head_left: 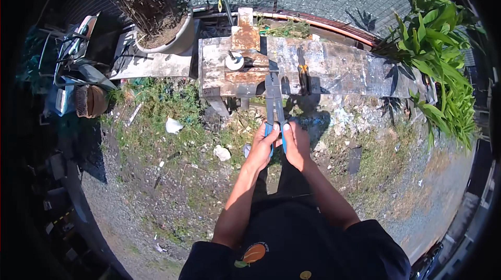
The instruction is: Assembling a mechanical part using pliers and a screwdriver on an outdoor workbench.
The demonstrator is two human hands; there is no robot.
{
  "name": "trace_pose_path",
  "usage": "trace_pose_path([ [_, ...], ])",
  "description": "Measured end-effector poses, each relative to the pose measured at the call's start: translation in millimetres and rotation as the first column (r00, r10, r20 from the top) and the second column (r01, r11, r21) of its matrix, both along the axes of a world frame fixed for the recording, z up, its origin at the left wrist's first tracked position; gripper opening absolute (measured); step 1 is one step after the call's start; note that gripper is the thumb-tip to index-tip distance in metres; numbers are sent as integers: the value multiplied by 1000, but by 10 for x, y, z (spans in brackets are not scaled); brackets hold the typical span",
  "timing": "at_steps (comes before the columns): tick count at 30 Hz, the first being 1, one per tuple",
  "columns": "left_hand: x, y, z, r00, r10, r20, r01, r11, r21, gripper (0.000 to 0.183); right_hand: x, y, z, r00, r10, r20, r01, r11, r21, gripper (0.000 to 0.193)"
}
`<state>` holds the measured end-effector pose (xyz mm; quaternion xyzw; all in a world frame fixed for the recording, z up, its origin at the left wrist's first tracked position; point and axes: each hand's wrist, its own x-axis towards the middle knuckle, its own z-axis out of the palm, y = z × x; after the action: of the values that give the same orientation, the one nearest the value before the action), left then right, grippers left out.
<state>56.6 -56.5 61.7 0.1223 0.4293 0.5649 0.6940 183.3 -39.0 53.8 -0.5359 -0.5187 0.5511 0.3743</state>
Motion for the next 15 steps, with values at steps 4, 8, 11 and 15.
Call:
trace_pose_path([
  [4, -220, -94, 347, 990, 80, 116, -52, 973, -224, 19, 59, 10, -90, 986, -57, 153, 37, 990, 134, 21],
  [8, -608, -322, -4, 987, 75, 145, -57, 990, -126, 21, 213, 641, -237, 909, -123, 398, 34, 974, 223, 18],
  [11, -647, -302, -371, 990, 86, 109, -82, 996, -42, 23, 24, 770, -315, 908, 46, 417, -103, 988, 116, 15],
  [15, -579, -312, -638, 988, 141, -66, -134, 987, 92, 25, -656, 478, 183, 910, 393, 130, -347, 895, -281, 25],
])
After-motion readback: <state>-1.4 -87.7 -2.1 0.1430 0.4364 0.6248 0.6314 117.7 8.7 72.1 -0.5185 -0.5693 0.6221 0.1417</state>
